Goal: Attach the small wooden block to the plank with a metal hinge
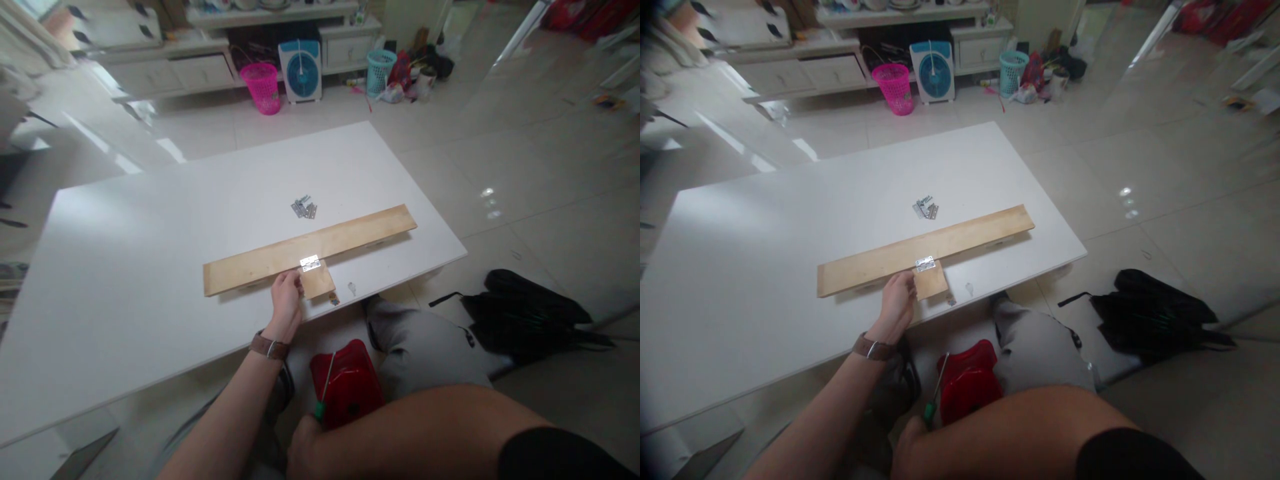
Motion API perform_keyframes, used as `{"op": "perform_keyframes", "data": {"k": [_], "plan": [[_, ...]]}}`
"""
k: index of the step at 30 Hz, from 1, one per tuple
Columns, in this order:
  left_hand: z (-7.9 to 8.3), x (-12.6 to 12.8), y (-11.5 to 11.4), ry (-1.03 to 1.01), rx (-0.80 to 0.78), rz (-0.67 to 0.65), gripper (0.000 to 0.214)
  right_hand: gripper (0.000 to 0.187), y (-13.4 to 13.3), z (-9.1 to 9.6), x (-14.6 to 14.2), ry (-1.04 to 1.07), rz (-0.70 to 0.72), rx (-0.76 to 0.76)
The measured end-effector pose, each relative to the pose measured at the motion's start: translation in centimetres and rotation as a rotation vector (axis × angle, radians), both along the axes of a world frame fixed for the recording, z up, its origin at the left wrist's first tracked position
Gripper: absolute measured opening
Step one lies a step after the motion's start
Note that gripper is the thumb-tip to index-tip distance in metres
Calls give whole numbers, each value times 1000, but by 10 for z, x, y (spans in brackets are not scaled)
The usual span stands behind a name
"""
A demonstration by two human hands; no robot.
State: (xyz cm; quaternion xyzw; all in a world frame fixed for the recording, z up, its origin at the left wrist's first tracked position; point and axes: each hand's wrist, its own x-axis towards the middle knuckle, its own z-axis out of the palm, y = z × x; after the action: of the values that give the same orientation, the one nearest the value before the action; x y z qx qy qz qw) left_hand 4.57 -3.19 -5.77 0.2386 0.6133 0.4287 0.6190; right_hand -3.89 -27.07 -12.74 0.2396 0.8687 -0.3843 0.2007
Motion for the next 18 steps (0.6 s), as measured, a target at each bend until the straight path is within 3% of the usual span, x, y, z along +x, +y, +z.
{"op": "perform_keyframes", "data": {"k": [2, 4, 12, 18], "plan": [[-1, -1, 0, -2, 2, -5, 15, 15, 3, 5, 2, -146, 153, -116], [-2, -1, 0, -1, 5, -6, 16, 20, 6, 10, 3, -198, 207, -187], [1, 0, 1, -9, -20, 31, 17, 21, 5, 9, 3, -216, 200, -161], [2, -2, 1, -37, -24, 26, 23, 17, -6, -15, -9, -218, 127, -78]]}}
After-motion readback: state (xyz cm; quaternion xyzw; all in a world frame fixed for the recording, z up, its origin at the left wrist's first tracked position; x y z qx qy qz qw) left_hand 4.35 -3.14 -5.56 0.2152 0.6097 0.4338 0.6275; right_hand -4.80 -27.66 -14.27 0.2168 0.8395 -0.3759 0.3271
